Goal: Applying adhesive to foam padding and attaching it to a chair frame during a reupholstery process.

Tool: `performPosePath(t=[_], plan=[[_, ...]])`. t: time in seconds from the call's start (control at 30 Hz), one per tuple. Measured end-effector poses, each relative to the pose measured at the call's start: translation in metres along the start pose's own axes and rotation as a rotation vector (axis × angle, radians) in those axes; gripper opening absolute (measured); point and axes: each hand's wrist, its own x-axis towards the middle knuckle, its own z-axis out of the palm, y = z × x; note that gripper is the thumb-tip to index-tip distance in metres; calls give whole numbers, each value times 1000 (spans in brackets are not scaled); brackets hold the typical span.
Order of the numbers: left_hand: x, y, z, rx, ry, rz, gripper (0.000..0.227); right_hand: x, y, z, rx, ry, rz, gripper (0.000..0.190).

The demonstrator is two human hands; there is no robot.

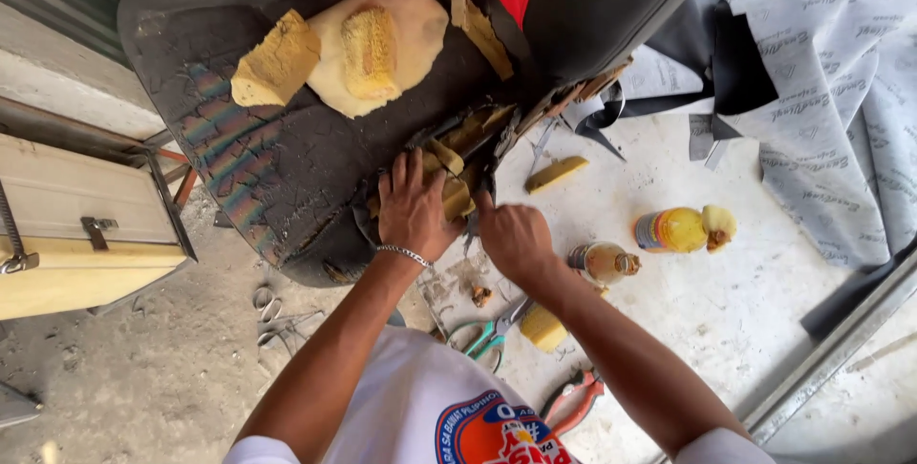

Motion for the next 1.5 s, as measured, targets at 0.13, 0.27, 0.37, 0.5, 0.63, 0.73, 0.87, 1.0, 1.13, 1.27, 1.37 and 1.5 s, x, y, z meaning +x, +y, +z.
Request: performPosePath(t=[0.13,0.27,0.37,0.5,0.63,0.73,0.87,1.0,1.13,1.27,1.37,1.5], plan=[[9,-9,12,0,10,3,80,27,-6,14,-21,-13,3,37],[18,-22,47,-13,71,42,70,20,-9,14,5,41,4,29],[14,-16,37,-55,52,18,82,11,-2,14,-58,16,-20,33],[16,-7,20,-40,11,19,90,62,8,8,-39,110,5,27],[4,-6,4,-22,45,27,65,1,-6,-26,-80,19,-34,29],[8,-17,38,9,51,66,66,31,-6,1,99,48,-9,34],[12,-13,32,-71,98,62,82,7,9,-3,-47,175,-89,28],[8,-6,26,-95,113,41,75,72,8,33,-45,255,-146,24],[11,-17,-15,-182,179,116,75,57,19,15,-86,219,-122,19],[80,-50,-53,-317,-230,99,58,14,12,-45,46,86,-127,23],[129,-51,-34,-114,-278,323,42,11,14,-50,59,35,-96,22],[164,-49,-17,-84,-358,453,25,11,14,-39,75,-13,-85,19]])
